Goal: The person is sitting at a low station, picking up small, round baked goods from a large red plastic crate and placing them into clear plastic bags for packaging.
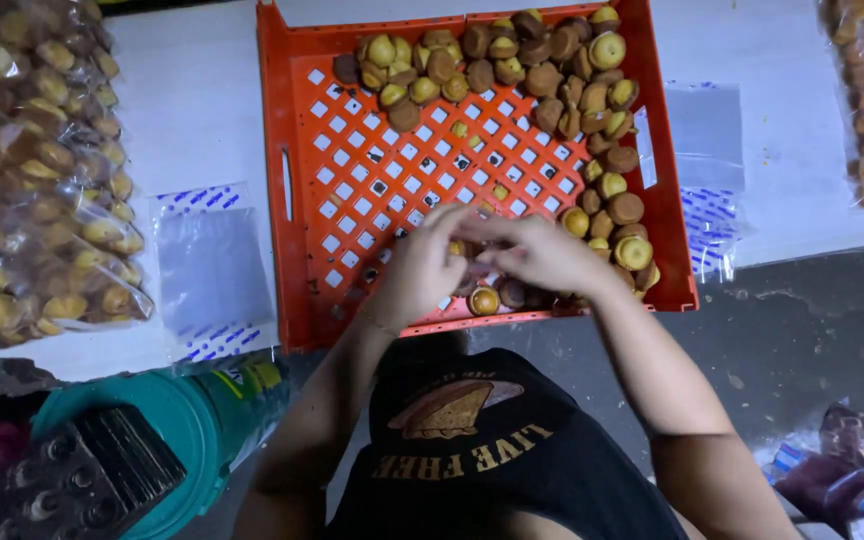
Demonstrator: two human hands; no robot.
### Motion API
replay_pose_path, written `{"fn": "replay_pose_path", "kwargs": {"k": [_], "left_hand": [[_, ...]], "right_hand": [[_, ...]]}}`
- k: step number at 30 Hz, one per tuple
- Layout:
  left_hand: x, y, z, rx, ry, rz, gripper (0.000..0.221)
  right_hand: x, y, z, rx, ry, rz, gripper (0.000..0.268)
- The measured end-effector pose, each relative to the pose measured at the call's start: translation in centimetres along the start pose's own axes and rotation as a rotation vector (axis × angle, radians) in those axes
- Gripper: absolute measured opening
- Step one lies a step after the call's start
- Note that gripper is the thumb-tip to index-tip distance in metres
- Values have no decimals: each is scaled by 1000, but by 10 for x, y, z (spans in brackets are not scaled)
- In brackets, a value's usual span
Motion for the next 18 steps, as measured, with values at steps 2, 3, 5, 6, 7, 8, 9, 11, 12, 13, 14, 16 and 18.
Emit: {"fn": "replay_pose_path", "kwargs": {"k": [2, 3, 5, 6, 7, 8, 9, 11, 12, 13, 14, 16, 18], "left_hand": [[-10, -14, 9, -56, 76, 90, 69], [-7, -12, 7, -59, 75, 92, 69], [-9, -4, 5, 20, 40, 97, 70], [-13, -9, 4, 27, 41, 88, 70], [-16, -14, 3, 34, 31, 79, 71], [-14, -19, 7, 25, 22, 83, 72], [-16, -25, 6, 16, 24, 87, 72], [-21, -32, -1, 77, 4, 139, 72], [-28, -30, -3, 77, 7, 137, 72], [-33, -30, -5, 39, -16, 108, 69], [-35, -33, -2, -6, -50, 83, 67], [-52, -25, 6, 7, -77, 93, 65], [-68, -20, 11, 34, -99, 100, 63]], "right_hand": [[-52, 20, 35, 36, 517, -245, 26], [-21, 85, 35, 39, 514, -247, 26], [25, 205, 47, 266, 170, 871, 70], [16, 198, 52, 268, 182, 872, 70], [6, 180, 56, 140, 275, 920, 43], [1, 163, 66, 3, 348, 960, 19], [-5, 153, 58, -3, 340, 957, 19], [-25, 136, 57, 109, 538, 691, 19], [-37, 105, 45, 106, 540, 691, 19], [-53, 71, 37, -20, 632, 461, 18], [-62, 38, 32, -136, 712, 218, 18], [-36, 32, 9, -104, 583, 246, 16], [-2, 12, -6, -74, 461, 283, 14]]}}
Point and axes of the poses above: each hand's wrist, its own z-axis away from the middle knuckle, its own x-axis out of the palm, y = z × x, the point moved 7 cm from there along -z, towards the middle knuckle, and after that the axes turned 4 degrees about -y, right-handed, at the moved point
